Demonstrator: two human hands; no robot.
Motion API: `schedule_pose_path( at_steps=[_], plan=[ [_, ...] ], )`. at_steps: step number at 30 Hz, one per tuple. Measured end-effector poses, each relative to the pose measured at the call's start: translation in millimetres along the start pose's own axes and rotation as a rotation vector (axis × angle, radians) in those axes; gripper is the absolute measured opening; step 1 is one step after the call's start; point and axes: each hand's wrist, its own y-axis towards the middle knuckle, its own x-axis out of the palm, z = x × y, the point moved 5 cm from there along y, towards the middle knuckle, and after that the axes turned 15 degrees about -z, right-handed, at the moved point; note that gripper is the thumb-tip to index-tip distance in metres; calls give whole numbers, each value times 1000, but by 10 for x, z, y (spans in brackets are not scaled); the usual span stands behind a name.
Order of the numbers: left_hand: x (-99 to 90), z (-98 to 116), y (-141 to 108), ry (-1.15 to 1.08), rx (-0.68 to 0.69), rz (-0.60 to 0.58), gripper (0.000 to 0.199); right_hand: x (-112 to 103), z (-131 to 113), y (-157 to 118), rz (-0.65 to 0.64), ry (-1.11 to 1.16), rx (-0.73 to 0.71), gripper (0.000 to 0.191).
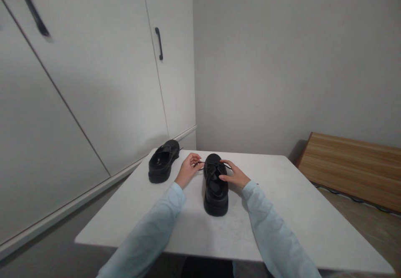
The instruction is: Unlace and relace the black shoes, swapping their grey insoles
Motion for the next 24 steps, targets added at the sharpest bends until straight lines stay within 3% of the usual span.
schedule_pose_path(
  at_steps=[8,14,24],
  plan=[
    [3,-2,-19,309,-19,-98,24,-5,-3,-4,-4,3,0,67],
    [-116,-33,-7,365,58,26,15,-4,0,-4,-7,4,17,68],
    [-350,29,-46,436,89,283,17,-2,33,-3,1,7,8,67]
  ],
)
